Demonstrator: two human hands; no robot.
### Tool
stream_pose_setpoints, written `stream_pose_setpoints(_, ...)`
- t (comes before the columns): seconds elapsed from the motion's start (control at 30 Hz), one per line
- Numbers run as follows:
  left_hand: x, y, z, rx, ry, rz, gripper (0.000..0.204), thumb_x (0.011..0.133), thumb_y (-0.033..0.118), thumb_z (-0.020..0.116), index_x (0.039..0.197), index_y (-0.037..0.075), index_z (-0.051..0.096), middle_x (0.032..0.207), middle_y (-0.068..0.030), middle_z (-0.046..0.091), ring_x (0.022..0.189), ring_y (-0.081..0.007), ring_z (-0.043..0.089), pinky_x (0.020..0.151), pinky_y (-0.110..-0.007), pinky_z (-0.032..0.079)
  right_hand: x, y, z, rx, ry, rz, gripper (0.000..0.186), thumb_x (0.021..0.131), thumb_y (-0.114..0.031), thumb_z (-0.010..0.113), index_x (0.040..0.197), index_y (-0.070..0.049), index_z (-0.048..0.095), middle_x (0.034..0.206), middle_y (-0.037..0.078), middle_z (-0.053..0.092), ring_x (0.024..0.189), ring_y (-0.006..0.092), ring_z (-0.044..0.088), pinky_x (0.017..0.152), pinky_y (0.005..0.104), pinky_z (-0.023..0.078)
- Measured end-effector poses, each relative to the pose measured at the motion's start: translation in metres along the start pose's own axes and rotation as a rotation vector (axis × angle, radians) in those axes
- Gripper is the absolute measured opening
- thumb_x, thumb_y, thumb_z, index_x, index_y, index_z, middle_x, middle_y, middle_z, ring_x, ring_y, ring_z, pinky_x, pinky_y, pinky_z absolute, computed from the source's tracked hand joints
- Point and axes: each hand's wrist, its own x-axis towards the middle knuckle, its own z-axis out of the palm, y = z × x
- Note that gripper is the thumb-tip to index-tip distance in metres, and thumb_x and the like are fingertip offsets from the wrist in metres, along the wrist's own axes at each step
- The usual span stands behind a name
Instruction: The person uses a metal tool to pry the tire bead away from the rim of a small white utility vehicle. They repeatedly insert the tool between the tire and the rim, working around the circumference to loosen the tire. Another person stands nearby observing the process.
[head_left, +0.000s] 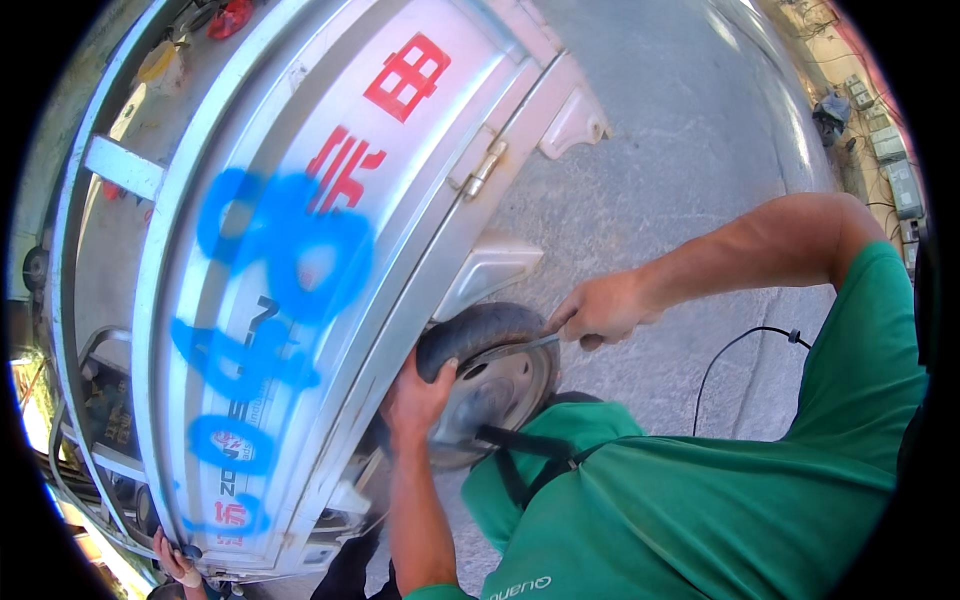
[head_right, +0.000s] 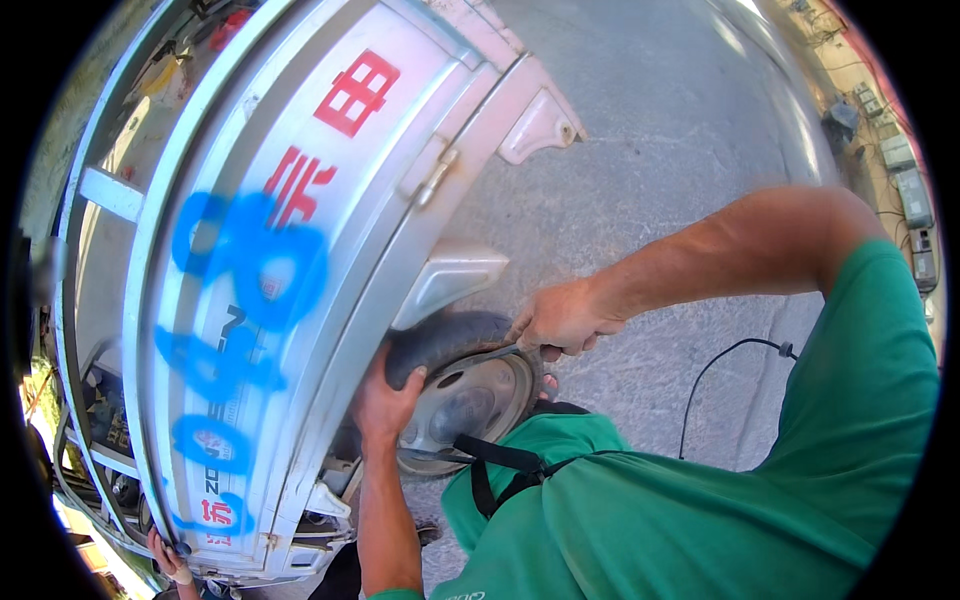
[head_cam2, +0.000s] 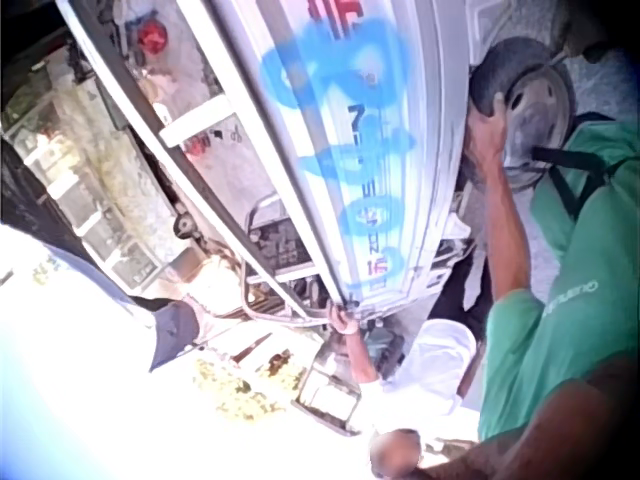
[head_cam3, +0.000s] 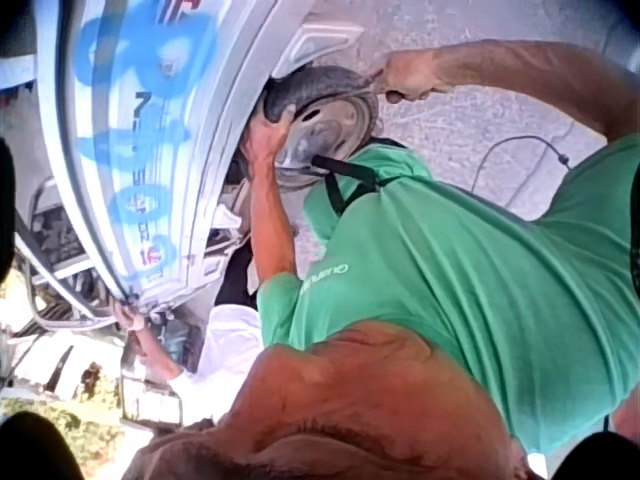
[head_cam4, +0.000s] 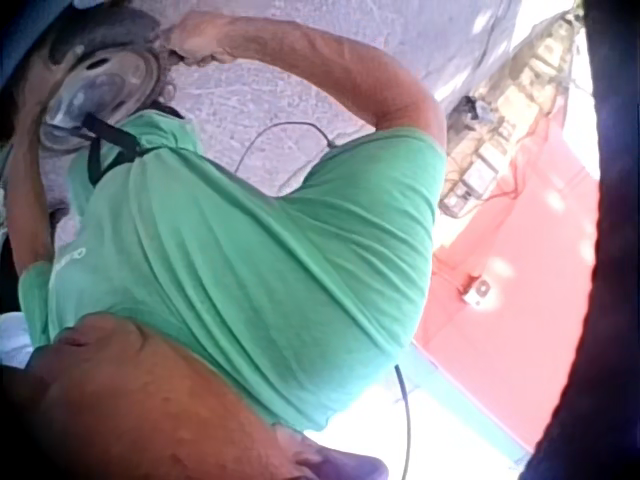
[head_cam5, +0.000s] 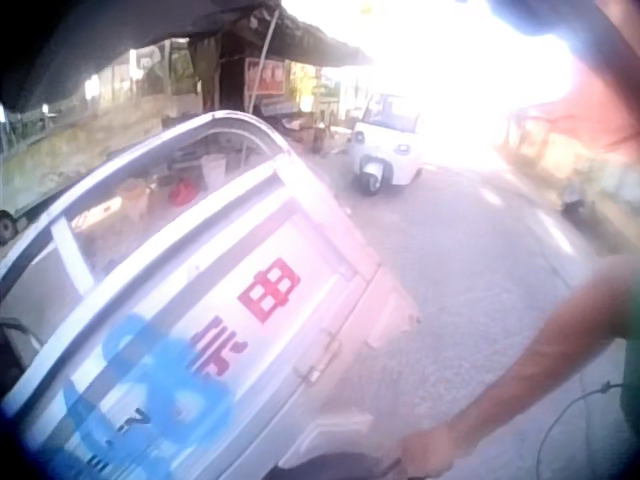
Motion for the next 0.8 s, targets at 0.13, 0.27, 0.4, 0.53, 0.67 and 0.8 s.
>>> stream_pose_setpoints(0.13, 0.010, -0.002, 0.004, -0.029, -0.017, -0.025, 0.069, 0.078, 0.042, 0.082, 0.137, 0.010, 0.064, 0.135, -0.0185, 0.064, 0.127, -0.0383, 0.059, 0.107, -0.047, 0.047, 0.011, -0.023, -0.021, -0.118, -0.004, 0.003, 0.050, 0.101, -0.023, 0.053, 0.150, -0.014, 0.054, 0.087, 0.004, 0.063, 0.075, 0.0124, 0.055, 0.063, 0.0289, 0.046)
stream_pose_setpoints(0.27, 0.020, -0.022, 0.012, -0.028, -0.002, -0.050, 0.070, 0.077, 0.042, 0.082, 0.137, 0.012, 0.064, 0.134, -0.0183, 0.065, 0.126, -0.0380, 0.060, 0.106, -0.047, 0.048, 0.012, -0.061, -0.025, -0.262, 0.001, 0.025, 0.052, 0.101, -0.021, 0.052, 0.152, -0.014, 0.051, 0.091, 0.008, 0.066, 0.080, 0.0168, 0.060, 0.071, 0.0334, 0.050)
stream_pose_setpoints(0.4, 0.013, -0.026, 0.015, 0.043, 0.023, 0.000, 0.070, 0.076, 0.042, 0.083, 0.136, 0.012, 0.064, 0.133, -0.0179, 0.065, 0.125, -0.0378, 0.060, 0.105, -0.046, 0.048, -0.009, -0.007, 0.041, -0.245, 0.148, -0.152, 0.053, 0.100, -0.018, 0.047, 0.152, -0.011, 0.049, 0.113, 0.018, 0.069, 0.100, 0.0321, 0.066, 0.089, 0.0428, 0.053)
stream_pose_setpoints(0.53, 0.010, -0.016, 0.009, -0.059, -0.012, -0.050, 0.068, 0.076, 0.042, 0.082, 0.135, 0.013, 0.065, 0.133, -0.0178, 0.065, 0.125, -0.0375, 0.060, 0.106, -0.047, 0.048, -0.019, 0.000, 0.057, -0.250, 0.171, -0.157, 0.055, 0.100, -0.017, 0.044, 0.154, -0.012, 0.045, 0.124, 0.020, 0.069, 0.109, 0.0339, 0.068, 0.095, 0.0439, 0.054)
stream_pose_setpoints(0.67, 0.009, -0.010, 0.002, 0.000, 0.010, -0.031, 0.067, 0.076, 0.042, 0.082, 0.135, 0.014, 0.065, 0.133, -0.0177, 0.065, 0.125, -0.0375, 0.060, 0.106, -0.047, 0.048, -0.003, 0.012, 0.040, -0.218, 0.057, -0.213, 0.059, 0.102, -0.019, 0.046, 0.160, -0.015, 0.037, 0.110, 0.016, 0.069, 0.089, 0.0279, 0.067, 0.081, 0.0397, 0.055)
stream_pose_setpoints(0.8, 0.007, -0.016, 0.003, 0.006, 0.001, -0.033, 0.067, 0.077, 0.043, 0.081, 0.135, 0.015, 0.065, 0.134, -0.0175, 0.064, 0.126, -0.0377, 0.059, 0.106, -0.047, 0.047, 0.000, -0.019, 0.020, -0.093, -0.140, 0.022, 0.060, 0.106, -0.022, 0.046, 0.164, -0.018, 0.028, 0.082, 0.008, 0.061, 0.072, 0.0187, 0.056, 0.068, 0.0336, 0.049)
